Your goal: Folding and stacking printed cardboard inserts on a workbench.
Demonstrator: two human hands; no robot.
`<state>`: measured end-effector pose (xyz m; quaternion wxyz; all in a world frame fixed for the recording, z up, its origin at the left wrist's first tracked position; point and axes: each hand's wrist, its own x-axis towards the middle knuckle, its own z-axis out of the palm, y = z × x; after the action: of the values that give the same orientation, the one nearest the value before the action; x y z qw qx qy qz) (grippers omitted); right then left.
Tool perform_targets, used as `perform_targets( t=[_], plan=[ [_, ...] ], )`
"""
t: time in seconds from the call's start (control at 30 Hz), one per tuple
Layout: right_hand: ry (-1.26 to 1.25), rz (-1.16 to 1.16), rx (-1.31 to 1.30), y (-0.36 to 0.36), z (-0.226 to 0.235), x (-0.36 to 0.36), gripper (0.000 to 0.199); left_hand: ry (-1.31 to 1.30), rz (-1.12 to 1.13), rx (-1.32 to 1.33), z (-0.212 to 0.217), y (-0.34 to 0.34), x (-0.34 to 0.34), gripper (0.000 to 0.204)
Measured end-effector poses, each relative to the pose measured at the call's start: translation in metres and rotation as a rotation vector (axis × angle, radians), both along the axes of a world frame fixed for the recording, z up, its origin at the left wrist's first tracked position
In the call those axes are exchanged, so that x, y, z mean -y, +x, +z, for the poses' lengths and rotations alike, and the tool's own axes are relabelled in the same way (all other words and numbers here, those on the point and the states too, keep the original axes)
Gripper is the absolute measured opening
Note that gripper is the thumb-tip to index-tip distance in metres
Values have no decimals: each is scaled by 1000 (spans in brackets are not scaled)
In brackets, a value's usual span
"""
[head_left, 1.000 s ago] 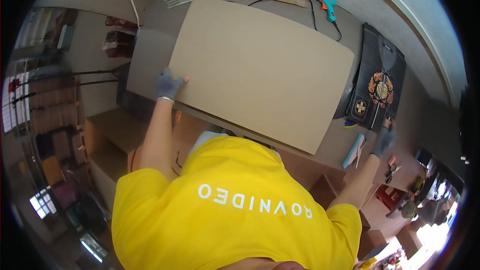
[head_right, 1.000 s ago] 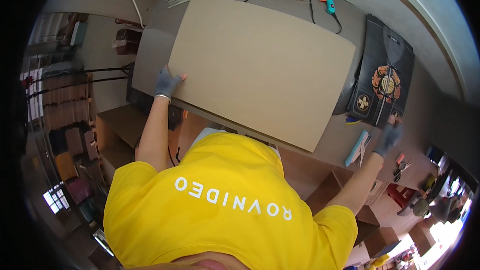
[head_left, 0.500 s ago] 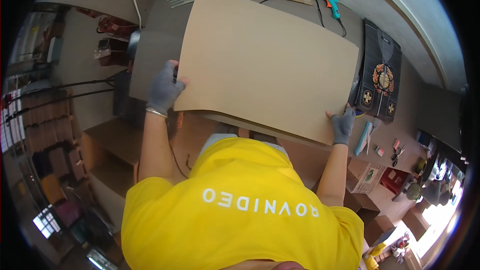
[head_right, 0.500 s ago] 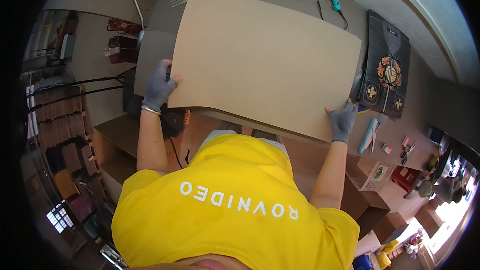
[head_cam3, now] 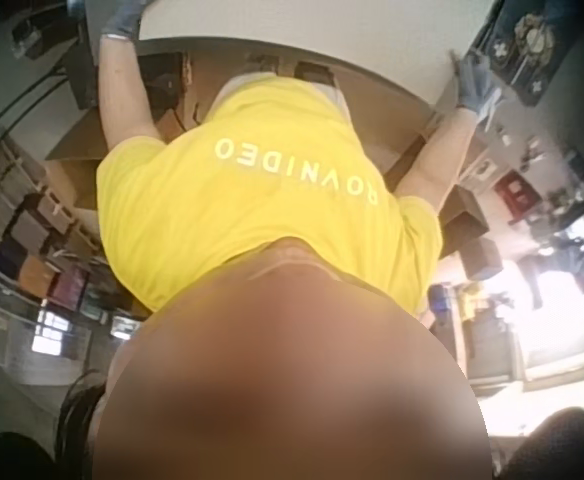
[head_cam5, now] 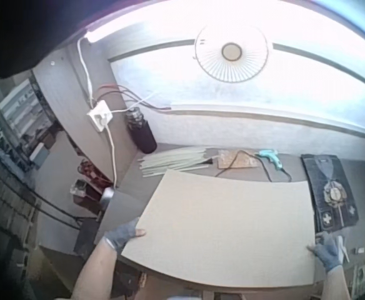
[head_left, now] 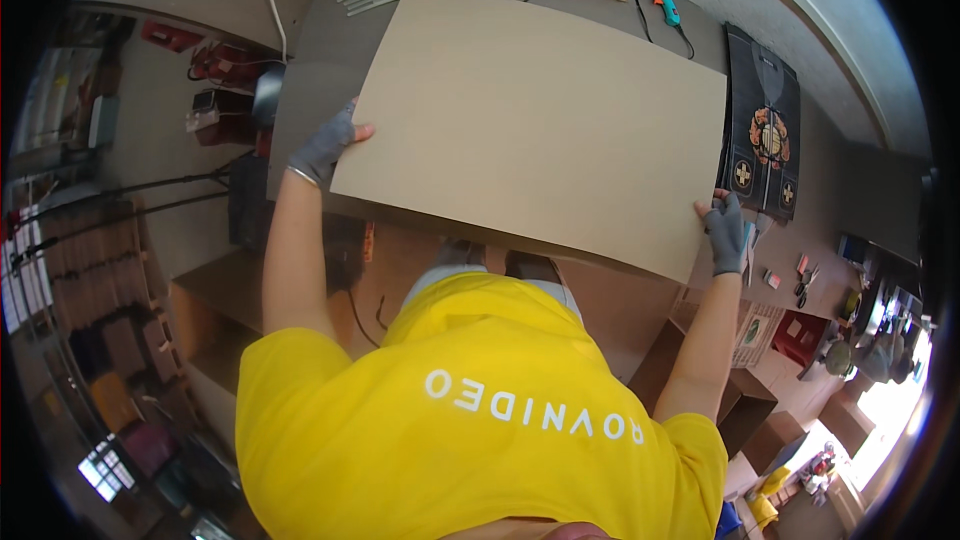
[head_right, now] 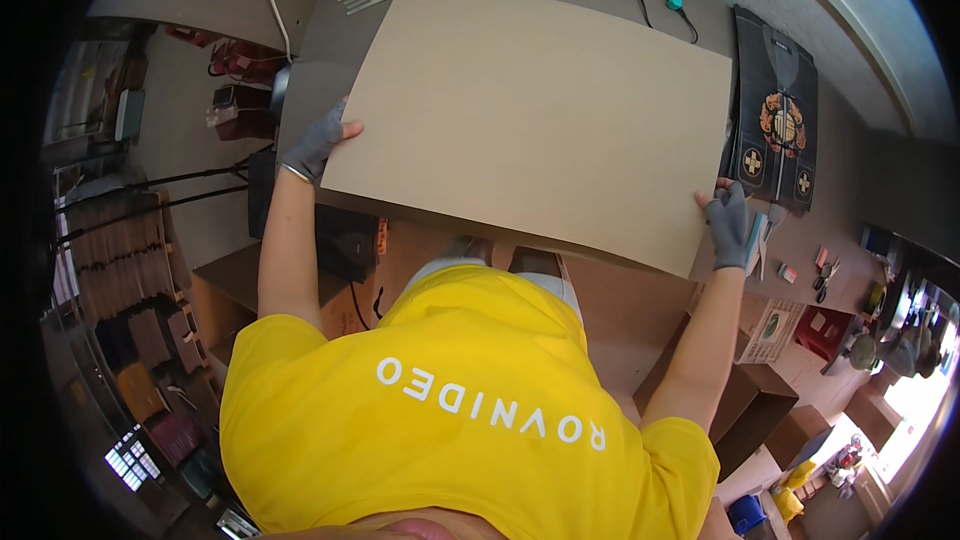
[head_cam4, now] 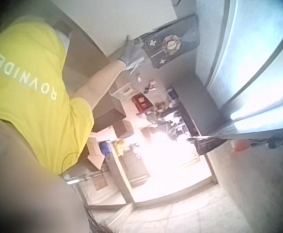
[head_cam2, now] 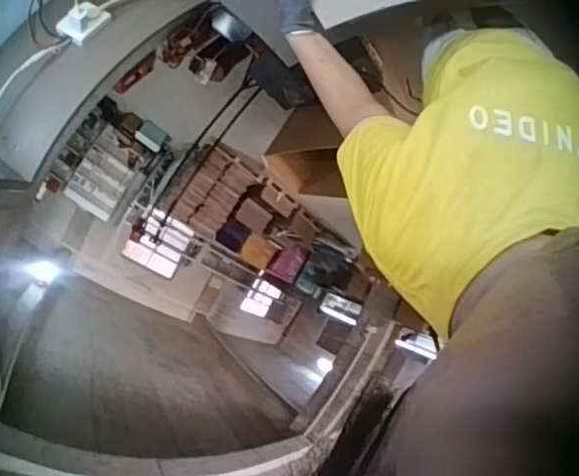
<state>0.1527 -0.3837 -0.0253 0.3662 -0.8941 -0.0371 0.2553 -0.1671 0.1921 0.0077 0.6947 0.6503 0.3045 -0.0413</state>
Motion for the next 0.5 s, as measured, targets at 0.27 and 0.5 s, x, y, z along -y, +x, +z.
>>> perform_targets(
  t=[0.27, 0.5],
  plan=[
    [496, -2, -84, -14, 57, -30, 54, 862, -416, -70, 76, 30, 64, 70],
    [563, 76, 105, -48, 92, -83, 64, 1568, -402, 320, 43, 108, 117, 41]
  ],
)
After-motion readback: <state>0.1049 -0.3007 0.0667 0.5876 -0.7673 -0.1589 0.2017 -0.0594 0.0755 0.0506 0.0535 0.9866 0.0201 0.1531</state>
